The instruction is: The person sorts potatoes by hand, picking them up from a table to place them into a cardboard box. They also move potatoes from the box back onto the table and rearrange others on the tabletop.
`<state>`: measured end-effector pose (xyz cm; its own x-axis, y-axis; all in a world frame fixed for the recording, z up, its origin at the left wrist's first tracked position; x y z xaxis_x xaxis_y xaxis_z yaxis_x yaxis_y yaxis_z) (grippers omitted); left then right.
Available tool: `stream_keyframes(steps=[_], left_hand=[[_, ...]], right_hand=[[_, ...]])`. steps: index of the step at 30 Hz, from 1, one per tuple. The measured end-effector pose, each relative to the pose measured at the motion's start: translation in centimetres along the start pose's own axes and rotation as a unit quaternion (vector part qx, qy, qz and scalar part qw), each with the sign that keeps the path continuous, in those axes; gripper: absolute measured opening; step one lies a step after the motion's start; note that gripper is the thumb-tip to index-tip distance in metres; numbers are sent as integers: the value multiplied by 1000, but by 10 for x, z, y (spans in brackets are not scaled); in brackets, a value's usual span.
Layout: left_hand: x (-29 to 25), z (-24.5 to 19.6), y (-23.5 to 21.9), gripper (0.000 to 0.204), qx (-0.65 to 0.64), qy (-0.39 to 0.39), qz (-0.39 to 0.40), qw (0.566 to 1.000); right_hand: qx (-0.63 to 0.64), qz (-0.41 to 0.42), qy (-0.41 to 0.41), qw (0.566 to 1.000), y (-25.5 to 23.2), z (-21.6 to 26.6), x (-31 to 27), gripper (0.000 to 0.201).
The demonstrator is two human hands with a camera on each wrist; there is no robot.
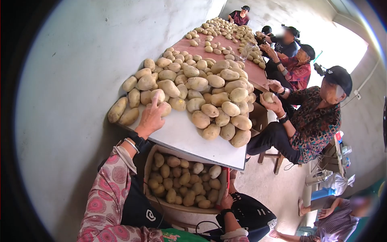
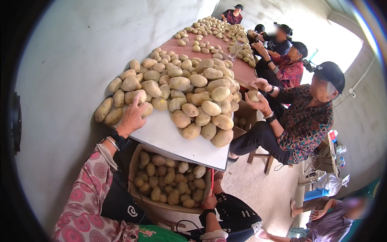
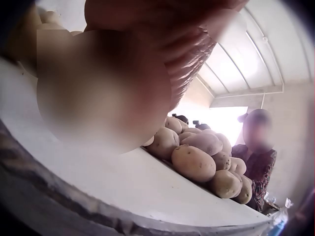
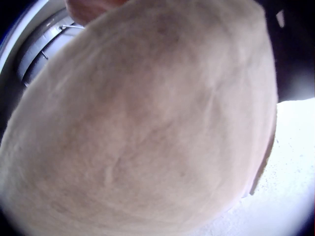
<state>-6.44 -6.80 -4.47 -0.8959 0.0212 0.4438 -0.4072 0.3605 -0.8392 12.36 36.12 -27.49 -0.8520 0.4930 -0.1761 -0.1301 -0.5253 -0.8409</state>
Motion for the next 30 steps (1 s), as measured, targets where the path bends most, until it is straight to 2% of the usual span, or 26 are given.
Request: stream_keyframes(steps=[1,2,4,7,10,14,17,19,22,26,28,30], left_hand=[[-1,3,2,48,-14,-28,-35,999],[-3,6,5,48,-15,-27,-34,999],[-5,7,3,54,-16,-13,-94,995],[-10,6,-2,62,28,-40,-82,995],[-16,8,-14,63,70,-56,-37,995],[-27,21,-14,59,41,-101,-35,993],[-33,22,-13,64,47,-82,-42,995],[-35,25,-12,57,74,-18,-93,993],[-34,27,-14,56,78,-27,-55,995],[-35,23,-15,54,61,-33,-59,996],[-35,24,-15,52,61,-10,-60,996],[-36,25,-19,52,49,-1,-50,998]], right_hand=[[-2,-4,-3,1000,-1,2,-1,73],[-2,-4,-2,1000,-3,2,-2,73],[-6,2,-1,1000,-5,4,-2,73],[-18,-8,-29,999,-1,2,0,73],[3,11,3,1000,0,-1,1,78],[-8,23,17,1000,-1,3,2,77],[-4,25,16,1000,-4,5,-1,78],[-10,7,4,1000,-2,2,1,75],[-16,7,13,1000,-1,4,2,75],[-19,35,38,999,-4,4,-1,83],[-19,18,6,1000,-1,1,3,75],[-12,19,13,1000,-1,0,3,75]])
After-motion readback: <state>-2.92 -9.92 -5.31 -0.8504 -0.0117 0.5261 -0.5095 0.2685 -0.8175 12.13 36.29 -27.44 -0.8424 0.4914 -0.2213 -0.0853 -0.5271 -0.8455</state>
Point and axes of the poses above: each hand's wrist, its own x-axis towards the middle knuckle, its own y-axis out of the palm, z = x × y, the point moved 2 cm from there along x, towards the middle knuckle
